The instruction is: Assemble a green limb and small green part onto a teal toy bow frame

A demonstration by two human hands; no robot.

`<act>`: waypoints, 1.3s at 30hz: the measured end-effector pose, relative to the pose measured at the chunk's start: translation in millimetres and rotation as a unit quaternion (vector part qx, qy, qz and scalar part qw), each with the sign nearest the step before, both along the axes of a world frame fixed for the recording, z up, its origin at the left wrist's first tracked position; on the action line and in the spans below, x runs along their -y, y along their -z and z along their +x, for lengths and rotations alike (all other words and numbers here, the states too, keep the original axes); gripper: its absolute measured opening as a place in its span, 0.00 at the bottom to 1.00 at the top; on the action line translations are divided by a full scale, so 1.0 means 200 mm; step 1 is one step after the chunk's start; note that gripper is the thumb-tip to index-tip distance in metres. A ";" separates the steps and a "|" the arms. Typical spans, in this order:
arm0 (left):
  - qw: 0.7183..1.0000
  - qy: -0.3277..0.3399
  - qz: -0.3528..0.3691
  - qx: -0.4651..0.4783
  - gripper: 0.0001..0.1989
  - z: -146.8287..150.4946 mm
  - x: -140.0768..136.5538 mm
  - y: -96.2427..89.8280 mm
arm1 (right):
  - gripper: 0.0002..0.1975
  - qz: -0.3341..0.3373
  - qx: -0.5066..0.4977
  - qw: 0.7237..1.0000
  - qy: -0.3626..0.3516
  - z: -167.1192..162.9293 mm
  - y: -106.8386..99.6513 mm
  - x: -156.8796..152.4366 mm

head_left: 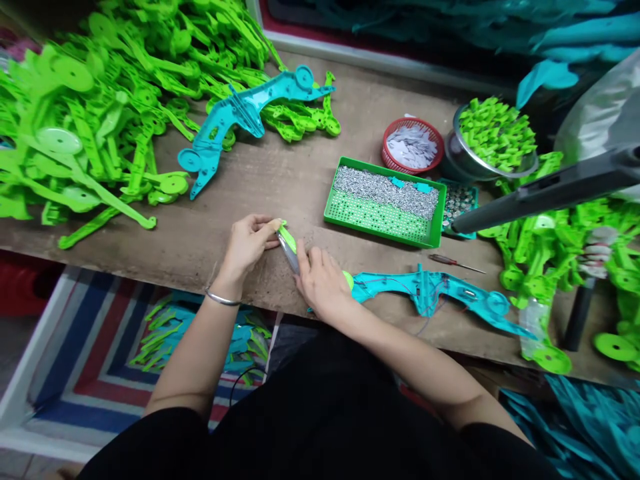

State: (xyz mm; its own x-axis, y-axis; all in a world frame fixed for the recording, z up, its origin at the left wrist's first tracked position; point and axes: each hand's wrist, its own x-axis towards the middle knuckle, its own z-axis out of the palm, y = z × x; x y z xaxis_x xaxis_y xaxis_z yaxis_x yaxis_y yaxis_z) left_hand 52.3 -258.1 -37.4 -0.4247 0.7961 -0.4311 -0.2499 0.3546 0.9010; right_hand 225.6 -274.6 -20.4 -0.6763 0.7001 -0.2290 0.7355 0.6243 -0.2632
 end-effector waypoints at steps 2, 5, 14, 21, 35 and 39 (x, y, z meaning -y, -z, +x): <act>1.000 0.010 -0.002 0.029 0.17 0.01 0.00 0.00 | 0.30 0.006 -0.011 1.000 0.002 0.00 0.00 0.01; 0.999 0.013 0.001 0.050 0.16 0.01 0.00 0.00 | 0.31 0.000 -0.024 1.000 0.001 0.01 -0.03 0.02; 0.997 -0.007 0.019 0.071 0.16 0.01 0.00 0.02 | 0.16 -0.313 -0.203 0.927 0.022 0.09 -0.03 -0.26; 0.997 -0.013 0.043 0.063 0.20 0.04 0.01 0.03 | 0.13 -0.395 -0.252 0.877 0.111 0.05 0.05 -0.29; 0.995 -0.004 0.031 0.099 0.27 0.19 0.15 0.00 | 0.10 -0.380 -0.243 0.885 0.114 0.04 0.06 -0.29; 0.993 -0.027 0.025 0.113 0.28 0.21 0.16 -0.01 | 0.16 -0.306 -0.186 0.930 0.079 0.08 0.00 -0.29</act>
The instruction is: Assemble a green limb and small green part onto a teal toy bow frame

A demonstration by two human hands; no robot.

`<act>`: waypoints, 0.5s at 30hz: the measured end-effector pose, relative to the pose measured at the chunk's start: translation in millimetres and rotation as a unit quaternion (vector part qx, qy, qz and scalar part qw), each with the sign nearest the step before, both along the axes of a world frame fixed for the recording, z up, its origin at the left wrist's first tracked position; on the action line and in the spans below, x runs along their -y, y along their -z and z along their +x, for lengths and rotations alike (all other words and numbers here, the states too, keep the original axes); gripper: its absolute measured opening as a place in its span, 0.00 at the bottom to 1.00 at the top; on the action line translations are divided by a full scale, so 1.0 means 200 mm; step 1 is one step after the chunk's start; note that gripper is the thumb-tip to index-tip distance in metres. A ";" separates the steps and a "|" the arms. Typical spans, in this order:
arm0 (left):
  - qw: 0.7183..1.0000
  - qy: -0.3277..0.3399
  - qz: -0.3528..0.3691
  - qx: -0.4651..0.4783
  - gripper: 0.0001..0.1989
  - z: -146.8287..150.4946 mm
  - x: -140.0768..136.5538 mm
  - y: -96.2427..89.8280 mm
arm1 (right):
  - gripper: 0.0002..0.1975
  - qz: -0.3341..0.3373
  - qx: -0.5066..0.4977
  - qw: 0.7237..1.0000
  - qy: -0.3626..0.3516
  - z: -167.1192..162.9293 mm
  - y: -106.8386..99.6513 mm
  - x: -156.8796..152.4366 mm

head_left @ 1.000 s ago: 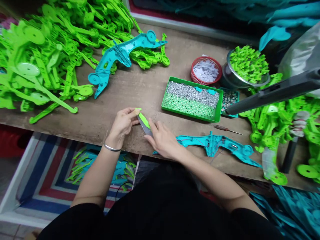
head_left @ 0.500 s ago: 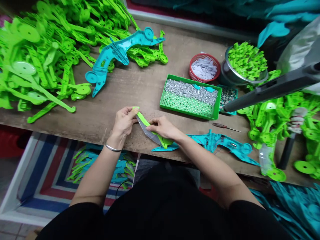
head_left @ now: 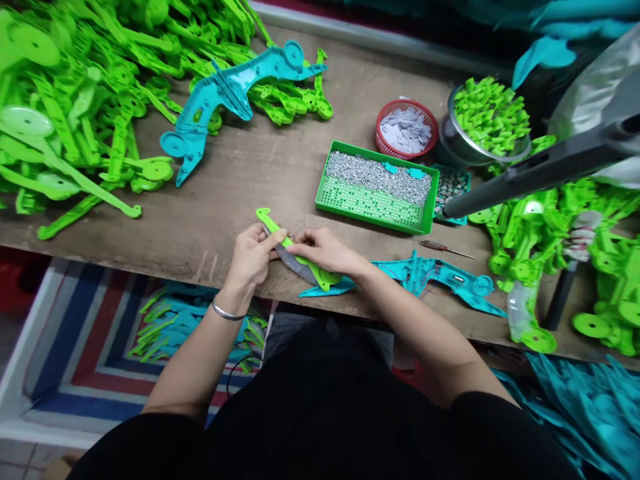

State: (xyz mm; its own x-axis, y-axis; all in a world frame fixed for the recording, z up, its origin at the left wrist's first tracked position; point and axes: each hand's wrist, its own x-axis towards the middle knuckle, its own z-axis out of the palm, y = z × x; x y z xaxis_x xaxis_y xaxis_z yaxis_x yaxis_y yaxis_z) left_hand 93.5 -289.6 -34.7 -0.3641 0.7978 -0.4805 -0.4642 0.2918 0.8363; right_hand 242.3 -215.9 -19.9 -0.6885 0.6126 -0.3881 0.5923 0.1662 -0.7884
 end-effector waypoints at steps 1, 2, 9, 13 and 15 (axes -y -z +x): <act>1.000 -0.006 0.005 -0.001 0.29 0.00 0.00 0.00 | 0.19 0.041 0.035 0.999 -0.002 0.02 -0.02 0.01; 1.000 -0.012 0.010 -0.002 0.29 0.00 0.00 -0.01 | 0.22 0.084 0.079 0.993 -0.002 0.03 -0.04 0.02; 0.999 -0.039 0.027 -0.004 0.31 0.01 -0.01 -0.02 | 0.32 0.256 0.247 0.935 0.009 0.06 -0.04 0.15; 0.998 -0.051 0.032 -0.002 0.31 0.02 -0.01 -0.01 | 0.32 0.253 0.258 0.933 -0.010 0.04 -0.02 0.15; 0.998 -0.054 0.033 -0.003 0.32 0.02 -0.02 -0.01 | 0.32 0.237 0.260 0.936 -0.014 0.05 -0.02 0.13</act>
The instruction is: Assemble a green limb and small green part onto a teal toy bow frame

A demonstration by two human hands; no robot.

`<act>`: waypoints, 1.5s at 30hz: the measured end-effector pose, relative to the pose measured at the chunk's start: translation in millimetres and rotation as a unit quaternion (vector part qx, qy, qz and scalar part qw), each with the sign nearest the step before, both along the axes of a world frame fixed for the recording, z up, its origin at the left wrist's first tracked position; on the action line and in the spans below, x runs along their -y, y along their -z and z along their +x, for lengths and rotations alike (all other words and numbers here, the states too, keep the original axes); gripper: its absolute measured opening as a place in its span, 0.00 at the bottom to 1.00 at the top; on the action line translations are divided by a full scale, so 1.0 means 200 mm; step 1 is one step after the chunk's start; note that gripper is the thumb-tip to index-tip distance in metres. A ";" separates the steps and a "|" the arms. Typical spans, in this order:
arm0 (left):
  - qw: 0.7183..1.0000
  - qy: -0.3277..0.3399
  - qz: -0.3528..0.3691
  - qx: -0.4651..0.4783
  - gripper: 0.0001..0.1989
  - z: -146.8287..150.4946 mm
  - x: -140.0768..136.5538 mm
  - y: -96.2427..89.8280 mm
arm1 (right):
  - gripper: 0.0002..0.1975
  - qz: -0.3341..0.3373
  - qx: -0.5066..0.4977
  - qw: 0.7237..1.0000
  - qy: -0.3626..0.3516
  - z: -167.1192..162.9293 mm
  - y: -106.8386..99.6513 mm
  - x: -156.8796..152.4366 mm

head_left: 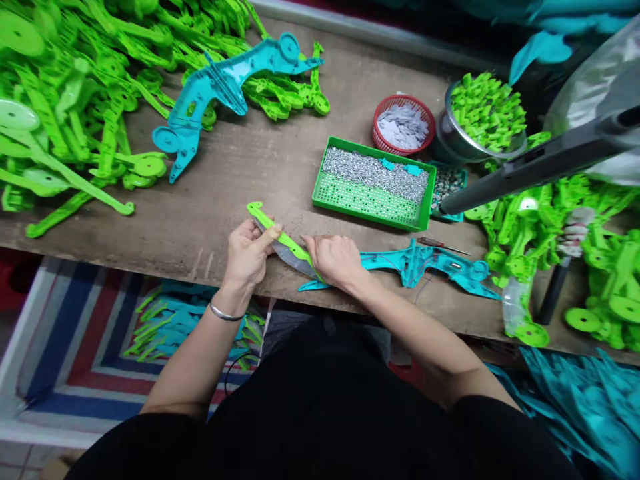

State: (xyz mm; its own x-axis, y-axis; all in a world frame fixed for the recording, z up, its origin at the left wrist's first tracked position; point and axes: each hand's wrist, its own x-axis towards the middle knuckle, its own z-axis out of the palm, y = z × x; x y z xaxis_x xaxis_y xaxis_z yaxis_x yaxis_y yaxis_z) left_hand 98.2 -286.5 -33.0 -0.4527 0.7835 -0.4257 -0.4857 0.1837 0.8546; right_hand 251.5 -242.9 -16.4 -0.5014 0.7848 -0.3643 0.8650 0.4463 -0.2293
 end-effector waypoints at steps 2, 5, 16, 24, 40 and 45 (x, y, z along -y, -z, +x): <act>1.000 -0.003 0.001 -0.006 0.31 0.01 0.01 0.01 | 0.33 -0.014 0.001 1.000 0.007 0.01 -0.01 -0.01; 0.999 0.004 0.006 -0.033 0.28 0.08 0.06 0.02 | 0.34 -0.033 0.002 0.999 0.018 0.02 -0.03 -0.02; 0.984 0.175 -0.036 0.020 0.25 0.35 0.20 0.03 | 0.34 -0.054 -0.061 0.995 0.051 0.05 -0.05 -0.11; 0.988 0.155 -0.018 0.014 0.25 0.40 0.18 0.00 | 0.31 -0.135 -0.223 0.964 0.045 0.10 0.00 -0.22; 0.906 0.185 0.127 0.358 0.23 0.44 0.25 -0.17 | 0.30 -0.253 -0.175 0.948 0.081 0.13 -0.23 -0.38; 0.904 0.190 0.135 0.358 0.24 0.45 0.24 -0.18 | 0.30 -0.237 -0.139 0.958 0.082 0.14 -0.25 -0.39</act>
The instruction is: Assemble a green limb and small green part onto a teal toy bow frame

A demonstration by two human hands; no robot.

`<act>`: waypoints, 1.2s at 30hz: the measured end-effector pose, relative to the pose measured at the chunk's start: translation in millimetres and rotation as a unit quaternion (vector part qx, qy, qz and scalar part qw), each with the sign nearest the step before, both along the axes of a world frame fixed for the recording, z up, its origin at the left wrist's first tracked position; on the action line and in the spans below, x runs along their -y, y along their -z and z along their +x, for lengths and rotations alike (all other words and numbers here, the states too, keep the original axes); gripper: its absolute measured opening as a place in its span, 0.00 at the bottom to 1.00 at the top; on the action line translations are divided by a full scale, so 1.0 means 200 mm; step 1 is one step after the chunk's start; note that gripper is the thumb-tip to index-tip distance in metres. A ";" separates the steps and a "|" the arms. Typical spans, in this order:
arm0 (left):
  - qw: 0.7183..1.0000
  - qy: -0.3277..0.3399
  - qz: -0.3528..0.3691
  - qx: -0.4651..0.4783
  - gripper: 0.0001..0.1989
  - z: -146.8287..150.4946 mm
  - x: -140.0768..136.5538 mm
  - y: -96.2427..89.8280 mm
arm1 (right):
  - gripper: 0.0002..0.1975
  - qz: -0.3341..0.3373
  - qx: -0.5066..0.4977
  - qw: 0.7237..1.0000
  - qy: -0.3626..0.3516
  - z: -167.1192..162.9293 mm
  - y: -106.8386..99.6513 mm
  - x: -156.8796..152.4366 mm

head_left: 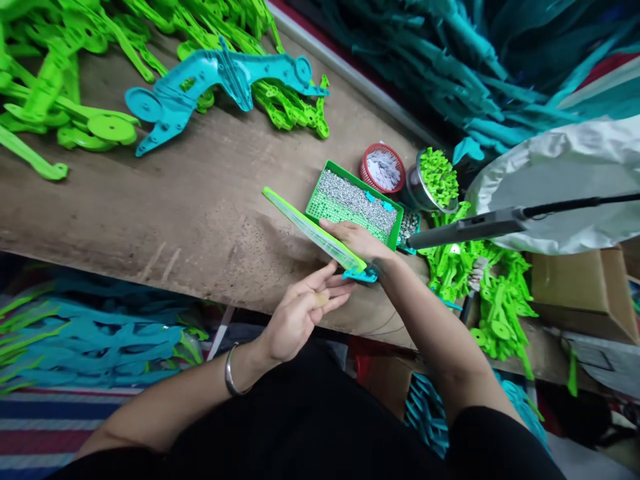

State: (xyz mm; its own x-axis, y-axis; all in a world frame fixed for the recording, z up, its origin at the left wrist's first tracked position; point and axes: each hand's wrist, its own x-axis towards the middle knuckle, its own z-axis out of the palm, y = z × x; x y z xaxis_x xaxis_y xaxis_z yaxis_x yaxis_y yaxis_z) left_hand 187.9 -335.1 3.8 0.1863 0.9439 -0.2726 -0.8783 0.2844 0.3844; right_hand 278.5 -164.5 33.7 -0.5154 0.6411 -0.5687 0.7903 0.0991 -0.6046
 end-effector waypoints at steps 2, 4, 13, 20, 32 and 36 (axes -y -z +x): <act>1.000 0.000 0.002 -0.003 0.23 0.00 0.00 -0.01 | 0.29 0.002 0.001 1.000 0.000 0.00 0.00 -0.01; 1.000 -0.005 0.004 -0.004 0.22 0.00 0.00 -0.01 | 0.28 0.000 -0.002 1.000 0.001 0.00 -0.01 -0.01; 0.982 -0.040 -0.080 -0.169 0.19 -0.04 -0.05 0.11 | 0.29 0.092 -0.078 0.993 0.013 -0.04 0.16 0.10; 0.953 -0.027 -0.103 -0.282 0.25 -0.05 -0.10 0.23 | 0.31 0.184 0.006 0.983 -0.027 -0.05 0.22 0.18; 0.926 -0.001 -0.100 -0.364 0.24 -0.08 -0.04 0.24 | 0.30 0.265 0.134 0.954 -0.048 -0.05 0.28 0.18; 0.878 -0.022 -0.087 -0.471 0.24 -0.13 0.06 0.23 | 0.26 0.291 0.136 0.946 -0.033 -0.04 0.27 0.19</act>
State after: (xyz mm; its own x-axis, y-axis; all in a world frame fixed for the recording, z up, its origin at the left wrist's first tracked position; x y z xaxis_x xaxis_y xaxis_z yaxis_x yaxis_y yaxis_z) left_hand 161.1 -347.5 -41.6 -0.2347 0.8732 -0.4272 -0.2064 0.3847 0.8997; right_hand 270.0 -202.1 -20.9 -0.4508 0.8579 -0.2466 0.8893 0.4079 -0.2067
